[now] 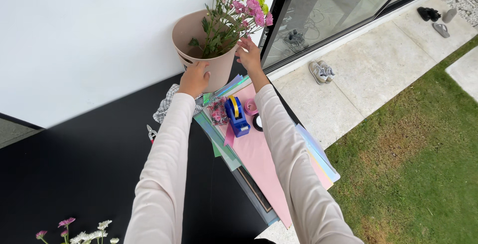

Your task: The person sorts flowers by picking them up from a bucket and placing them on a table, occasionally pointing at individual stems.

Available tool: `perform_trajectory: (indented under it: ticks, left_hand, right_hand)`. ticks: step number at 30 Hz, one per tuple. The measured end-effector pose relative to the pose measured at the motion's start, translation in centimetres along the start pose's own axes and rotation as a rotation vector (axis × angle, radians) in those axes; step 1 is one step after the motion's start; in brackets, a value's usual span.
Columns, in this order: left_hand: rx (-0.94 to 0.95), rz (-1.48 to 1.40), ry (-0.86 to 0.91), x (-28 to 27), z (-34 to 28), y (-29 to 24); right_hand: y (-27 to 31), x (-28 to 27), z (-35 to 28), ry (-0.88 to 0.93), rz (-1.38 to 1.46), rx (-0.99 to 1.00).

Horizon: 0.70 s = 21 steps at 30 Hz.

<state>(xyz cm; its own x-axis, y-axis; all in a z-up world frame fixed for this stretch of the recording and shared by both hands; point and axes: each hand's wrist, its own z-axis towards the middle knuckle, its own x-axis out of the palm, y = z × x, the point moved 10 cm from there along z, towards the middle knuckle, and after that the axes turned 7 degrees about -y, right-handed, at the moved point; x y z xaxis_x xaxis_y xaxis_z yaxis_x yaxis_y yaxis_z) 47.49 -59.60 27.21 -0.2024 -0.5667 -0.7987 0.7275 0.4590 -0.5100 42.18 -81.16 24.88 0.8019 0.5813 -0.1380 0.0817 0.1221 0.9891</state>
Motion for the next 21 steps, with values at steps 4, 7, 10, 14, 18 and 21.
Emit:
perform_trajectory:
  ticks: [4, 7, 10, 14, 18, 21]
  left_hand:
    - [0.025, 0.008, -0.018, 1.4, 2.6, 0.4]
    - [0.026, 0.172, -0.106, -0.1, 3.4, -0.7]
    - [0.0, 0.046, -0.134, -0.9, 4.4, -1.8]
    - [-0.097, -0.265, -0.135, -0.7, 5.0, -1.3]
    - [-0.191, -0.323, -0.283, 0.8, 6.1, 4.2]
    - [-0.187, -0.368, -0.266, 1.0, 6.0, 6.4]
  right_hand:
    - [-0.7, 2.4, 2.2, -0.036, 0.053, 0.017]
    - [0.2, 3.7, 2.3, -0.03, 0.094, -0.079]
    - [2.8, 4.5, 0.5, -0.029, 0.113, -0.21]
    - [7.0, 5.9, -3.9, 0.067, 0.043, -0.337]
    - [8.6, 8.1, -6.4, 0.281, -0.002, -0.372]
    - [9.0, 5.3, -6.4, 0.241, -0.119, -0.325]
